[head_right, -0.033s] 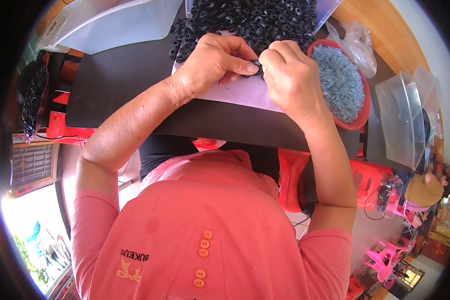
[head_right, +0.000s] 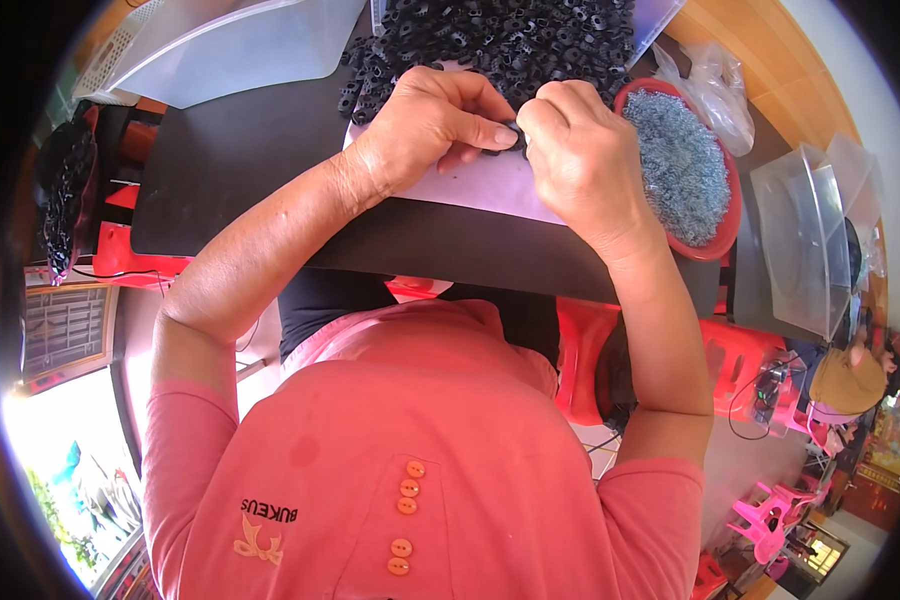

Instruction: The recorder is manually inserting small blue beads into black rubber or plastic rings at a workstation.

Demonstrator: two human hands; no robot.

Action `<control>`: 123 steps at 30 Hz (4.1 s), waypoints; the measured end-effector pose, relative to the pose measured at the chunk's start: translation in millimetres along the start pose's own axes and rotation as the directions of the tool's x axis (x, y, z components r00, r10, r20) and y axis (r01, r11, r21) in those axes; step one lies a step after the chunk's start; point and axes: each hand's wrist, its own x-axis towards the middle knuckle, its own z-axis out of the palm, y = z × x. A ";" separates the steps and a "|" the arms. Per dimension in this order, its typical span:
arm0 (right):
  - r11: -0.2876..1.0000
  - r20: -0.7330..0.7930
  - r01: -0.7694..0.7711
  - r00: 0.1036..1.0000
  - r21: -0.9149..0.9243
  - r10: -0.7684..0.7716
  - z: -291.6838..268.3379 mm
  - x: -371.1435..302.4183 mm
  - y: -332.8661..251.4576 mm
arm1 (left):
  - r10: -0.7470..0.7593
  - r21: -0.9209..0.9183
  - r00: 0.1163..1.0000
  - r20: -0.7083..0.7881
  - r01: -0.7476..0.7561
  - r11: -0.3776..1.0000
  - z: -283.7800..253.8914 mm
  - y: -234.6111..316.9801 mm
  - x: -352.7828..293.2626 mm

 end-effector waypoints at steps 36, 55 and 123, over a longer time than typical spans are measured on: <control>0.825 0.406 -0.356 0.741 -0.439 0.535 76.9 82.5 44.8 | 0.100 0.222 0.952 0.288 -0.168 0.960 5.6 -20.4 1.4; 0.302 0.222 -0.493 0.749 0.816 0.624 26.5 46.5 -17.3 | 0.004 -0.441 0.955 -0.297 -0.140 0.887 -28.1 0.1 11.5; 0.917 -0.209 -0.306 0.909 0.257 0.362 60.1 37.7 5.5 | 0.073 -0.043 0.928 -0.365 -0.095 0.995 -17.3 -0.2 8.6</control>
